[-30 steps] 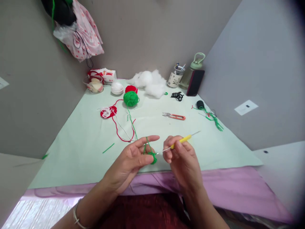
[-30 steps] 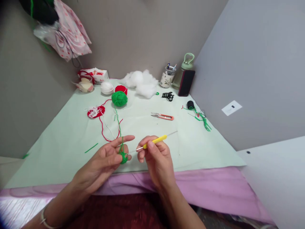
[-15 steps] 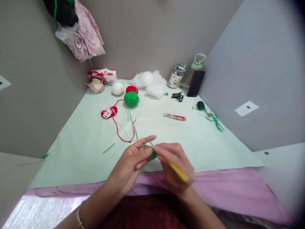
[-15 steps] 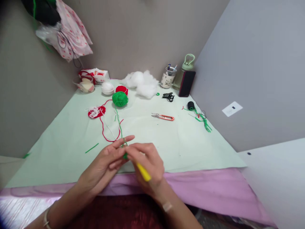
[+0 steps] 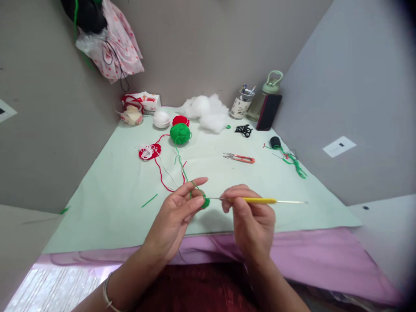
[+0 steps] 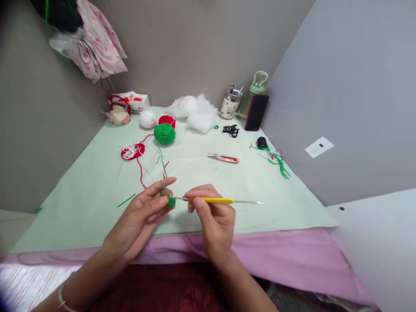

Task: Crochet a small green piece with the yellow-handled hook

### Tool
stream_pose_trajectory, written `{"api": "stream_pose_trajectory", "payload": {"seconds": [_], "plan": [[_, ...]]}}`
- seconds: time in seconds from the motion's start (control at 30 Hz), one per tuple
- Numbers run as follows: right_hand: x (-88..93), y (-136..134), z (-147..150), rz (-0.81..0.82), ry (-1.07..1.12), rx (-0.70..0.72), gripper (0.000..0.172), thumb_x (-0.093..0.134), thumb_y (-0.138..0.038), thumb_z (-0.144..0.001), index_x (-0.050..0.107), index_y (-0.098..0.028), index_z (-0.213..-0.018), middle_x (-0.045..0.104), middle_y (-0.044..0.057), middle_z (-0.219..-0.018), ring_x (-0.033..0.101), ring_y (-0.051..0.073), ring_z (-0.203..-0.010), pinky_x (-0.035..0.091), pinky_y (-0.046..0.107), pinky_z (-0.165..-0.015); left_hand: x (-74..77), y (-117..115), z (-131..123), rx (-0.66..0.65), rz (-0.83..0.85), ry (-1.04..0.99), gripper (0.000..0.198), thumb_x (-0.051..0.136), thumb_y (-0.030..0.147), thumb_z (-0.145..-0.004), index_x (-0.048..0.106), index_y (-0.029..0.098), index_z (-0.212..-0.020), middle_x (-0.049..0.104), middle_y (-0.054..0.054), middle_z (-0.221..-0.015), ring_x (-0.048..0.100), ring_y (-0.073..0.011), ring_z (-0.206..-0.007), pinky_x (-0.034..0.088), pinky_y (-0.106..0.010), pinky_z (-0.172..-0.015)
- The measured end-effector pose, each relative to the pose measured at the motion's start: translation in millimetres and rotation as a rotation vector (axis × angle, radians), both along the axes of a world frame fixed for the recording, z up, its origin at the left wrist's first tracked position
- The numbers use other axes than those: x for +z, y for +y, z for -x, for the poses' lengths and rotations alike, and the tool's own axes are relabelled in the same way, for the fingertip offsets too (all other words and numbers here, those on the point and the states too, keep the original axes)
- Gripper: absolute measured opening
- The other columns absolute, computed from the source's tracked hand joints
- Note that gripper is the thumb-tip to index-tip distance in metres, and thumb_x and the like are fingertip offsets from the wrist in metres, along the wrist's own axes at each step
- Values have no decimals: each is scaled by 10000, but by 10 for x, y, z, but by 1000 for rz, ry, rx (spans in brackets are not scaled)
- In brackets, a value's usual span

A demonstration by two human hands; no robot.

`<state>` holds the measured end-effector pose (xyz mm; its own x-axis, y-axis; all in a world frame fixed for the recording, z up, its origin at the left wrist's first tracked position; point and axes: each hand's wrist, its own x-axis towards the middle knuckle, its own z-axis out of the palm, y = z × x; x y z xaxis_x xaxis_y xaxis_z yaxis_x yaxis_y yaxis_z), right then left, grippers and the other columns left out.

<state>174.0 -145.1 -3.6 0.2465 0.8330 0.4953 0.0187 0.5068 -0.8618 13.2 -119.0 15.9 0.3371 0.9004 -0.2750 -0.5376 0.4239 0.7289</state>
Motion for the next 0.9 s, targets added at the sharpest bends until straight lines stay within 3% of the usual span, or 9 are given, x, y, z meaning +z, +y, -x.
{"api": "stream_pose_trajectory", "payload": {"seconds": [0.07,0.2,0.33,0.47,0.7,0.9], "plan": [[6,24,17,42,19,86,178,659,-231,-1032,829,-281,-1011,771,33,-919,648,166,-758,533,320,-680,-8,-16,-10,-4,-73,59,418,924,270,-799,830,286,-1205,647,30,-854,518,-76,-717,436,-193,-694],[-8,57,18,115,70,112,137,695,-281,-1022,832,-281,-1015,788,28,-928,656,152,-764,542,304,-719,-31,-59,-13,-18,-153,139,409,902,313,-832,818,321,-1232,682,7,-912,608,-144,-879,480,-259,-844],[18,88,-7,208,240,132,187,727,-395,-995,804,-239,-926,769,28,-861,627,136,-670,544,295,-671,-40,-70,18,-15,-180,213,377,883,311,-841,828,319,-1214,680,-7,-961,596,-164,-904,469,-283,-861],[50,98,-26,234,247,153,253,694,-438,-1011,763,-223,-898,762,31,-829,625,140,-644,555,303,-662,-36,-70,33,1,-197,243,363,869,316,-849,830,318,-1210,655,-6,-928,559,-167,-870,452,-280,-820],[27,34,-68,172,137,155,236,591,-359,-1082,774,-245,-986,794,34,-925,702,153,-736,591,311,-710,-73,-80,80,19,-274,328,351,820,300,-900,814,330,-1249,657,-14,-969,557,-182,-898,447,-291,-851],[79,-69,-92,41,-195,58,237,532,-203,-1085,764,-258,-1086,795,38,-967,731,177,-798,612,346,-747,-76,-93,79,54,-319,406,330,794,261,-912,816,335,-1232,642,0,-944,533,-156,-824,442,-285,-825]]}}
